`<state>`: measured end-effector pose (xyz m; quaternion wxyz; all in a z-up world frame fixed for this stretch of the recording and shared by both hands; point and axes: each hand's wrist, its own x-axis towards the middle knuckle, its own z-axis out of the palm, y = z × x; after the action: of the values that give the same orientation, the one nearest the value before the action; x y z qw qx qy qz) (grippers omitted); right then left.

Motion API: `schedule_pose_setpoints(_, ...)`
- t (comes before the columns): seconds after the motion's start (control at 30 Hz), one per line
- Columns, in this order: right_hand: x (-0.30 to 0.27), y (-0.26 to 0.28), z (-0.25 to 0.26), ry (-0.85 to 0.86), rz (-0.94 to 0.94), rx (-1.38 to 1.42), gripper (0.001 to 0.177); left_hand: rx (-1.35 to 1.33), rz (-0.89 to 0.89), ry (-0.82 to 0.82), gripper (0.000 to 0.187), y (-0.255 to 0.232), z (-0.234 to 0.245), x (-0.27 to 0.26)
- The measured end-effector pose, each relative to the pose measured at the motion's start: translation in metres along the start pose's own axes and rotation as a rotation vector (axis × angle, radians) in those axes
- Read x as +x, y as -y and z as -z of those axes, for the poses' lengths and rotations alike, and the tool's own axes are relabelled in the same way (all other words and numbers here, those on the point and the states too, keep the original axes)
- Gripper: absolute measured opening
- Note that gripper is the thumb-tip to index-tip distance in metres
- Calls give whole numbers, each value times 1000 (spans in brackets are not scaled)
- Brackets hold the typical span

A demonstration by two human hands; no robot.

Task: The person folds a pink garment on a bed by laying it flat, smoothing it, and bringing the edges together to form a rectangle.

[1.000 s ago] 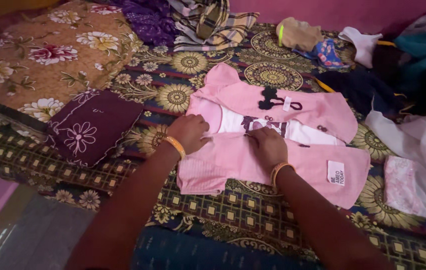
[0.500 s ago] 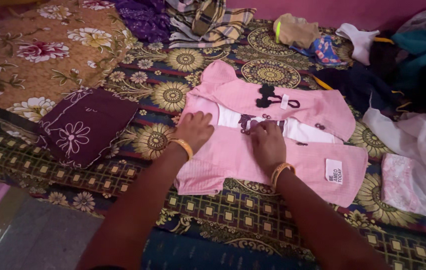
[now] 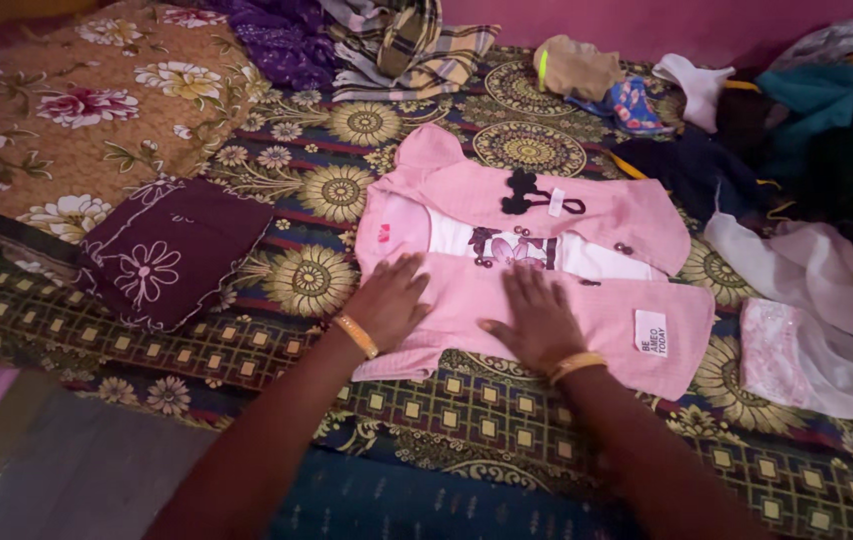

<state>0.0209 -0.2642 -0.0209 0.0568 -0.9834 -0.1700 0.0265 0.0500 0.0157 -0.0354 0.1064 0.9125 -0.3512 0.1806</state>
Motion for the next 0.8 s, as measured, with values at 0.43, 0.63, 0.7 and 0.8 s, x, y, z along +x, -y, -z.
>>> schedule_pose_setpoints(0.43,-23,-6,11,-25,-85,82,103,33,293,-99,17,20,3,4)
schedule_pose_setpoints(0.63,14,42,-5,-394,137,399,57,-65,419,-38,27,53,6,20)
schedule_pose_setpoints(0.7,41,61,-7,-352,11,583,51,-69,418,-27,25,55,10,21)
schedule_pose_setpoints(0.8,84,79,-13,-337,-103,793,45,-66,464,10,20,55,11,21)
